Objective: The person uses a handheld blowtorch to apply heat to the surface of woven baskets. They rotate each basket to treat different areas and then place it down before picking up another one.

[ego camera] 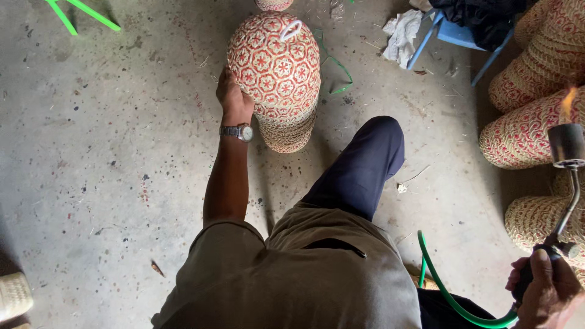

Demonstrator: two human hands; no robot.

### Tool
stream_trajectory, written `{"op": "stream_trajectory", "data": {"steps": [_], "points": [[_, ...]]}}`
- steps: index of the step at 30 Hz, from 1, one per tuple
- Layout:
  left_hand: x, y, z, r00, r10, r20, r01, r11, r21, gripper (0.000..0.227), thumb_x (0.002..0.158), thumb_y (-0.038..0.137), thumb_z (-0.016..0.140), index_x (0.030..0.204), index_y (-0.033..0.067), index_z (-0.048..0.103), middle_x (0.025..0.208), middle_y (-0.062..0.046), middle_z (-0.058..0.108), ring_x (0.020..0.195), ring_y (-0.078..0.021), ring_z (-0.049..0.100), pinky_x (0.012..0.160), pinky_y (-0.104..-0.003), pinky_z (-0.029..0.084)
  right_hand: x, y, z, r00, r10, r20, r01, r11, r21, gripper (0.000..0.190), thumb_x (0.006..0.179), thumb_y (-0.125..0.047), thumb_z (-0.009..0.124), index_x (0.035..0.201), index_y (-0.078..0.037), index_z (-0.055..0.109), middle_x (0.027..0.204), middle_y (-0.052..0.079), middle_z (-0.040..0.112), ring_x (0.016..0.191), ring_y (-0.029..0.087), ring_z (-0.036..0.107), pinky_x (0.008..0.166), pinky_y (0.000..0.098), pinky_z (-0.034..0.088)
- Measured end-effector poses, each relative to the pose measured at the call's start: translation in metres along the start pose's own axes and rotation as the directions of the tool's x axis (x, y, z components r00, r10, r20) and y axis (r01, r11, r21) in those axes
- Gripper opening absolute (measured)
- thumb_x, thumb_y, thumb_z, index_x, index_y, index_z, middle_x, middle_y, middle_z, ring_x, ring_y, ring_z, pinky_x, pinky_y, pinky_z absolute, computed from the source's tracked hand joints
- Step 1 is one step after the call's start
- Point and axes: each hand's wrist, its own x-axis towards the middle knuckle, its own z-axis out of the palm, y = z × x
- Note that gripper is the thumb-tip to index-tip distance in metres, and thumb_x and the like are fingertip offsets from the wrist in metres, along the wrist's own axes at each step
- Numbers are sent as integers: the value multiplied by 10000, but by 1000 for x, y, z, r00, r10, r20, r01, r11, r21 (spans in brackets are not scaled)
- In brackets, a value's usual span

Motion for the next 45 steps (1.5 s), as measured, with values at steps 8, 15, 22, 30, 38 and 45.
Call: {"op": "stream_trajectory", "data": {"steps": [8,15,22,30,38,45], "points": [[-78,14,44,939,205,275,-299,95,950,1008,940,714,660,1707,240,208,1739,-201,22,1610,-502,83,1195,-729,248,-2,1,4,1000,7,-16,-5,996,88,321,1197,-193,586,993,54,561,758,139,604,578,161,571,515,294,452],[-65,12,92,763,-76,642,-637,-265,724,893,931,666,699,1611,214,337,1681,-194,169,1536,-463,165,1224,-639,202,-4,-1,7,1000,3,-7,-2,996,87,292,1193,-172,594,1014,58,575,753,140,611,555,151,560,487,274,424],[1,-4,75,714,90,695,-673,-186,716,355,1074,358,518,1346,189,671,1439,-129,609,1325,-333,598,1184,-503,445,-13,9,8,1000,24,-16,-21,986,166,328,1184,-143,604,943,78,576,765,141,611,556,153,550,490,269,426],[-13,-1,65,594,205,778,-780,-93,619,270,1067,164,590,1308,94,690,1255,-197,686,1115,-362,675,985,-469,541,-21,-9,16,994,98,-49,-88,980,176,271,1167,-192,633,1035,45,631,769,105,617,583,139,543,514,274,417],[-36,27,83,726,184,662,-608,-277,744,518,1186,371,525,1611,87,443,1668,-246,334,1550,-436,313,1247,-646,218,-31,7,-9,941,135,-310,-10,927,375,218,1133,-206,617,1096,7,639,785,86,618,570,127,535,489,258,400],[-175,-34,171,440,137,887,-895,-9,446,507,1102,213,592,1546,-1,472,1626,-252,378,1528,-440,364,1279,-574,308,-25,47,-47,810,110,-576,225,849,478,196,1108,-156,630,1213,9,612,806,87,626,565,142,550,494,283,457]]}}
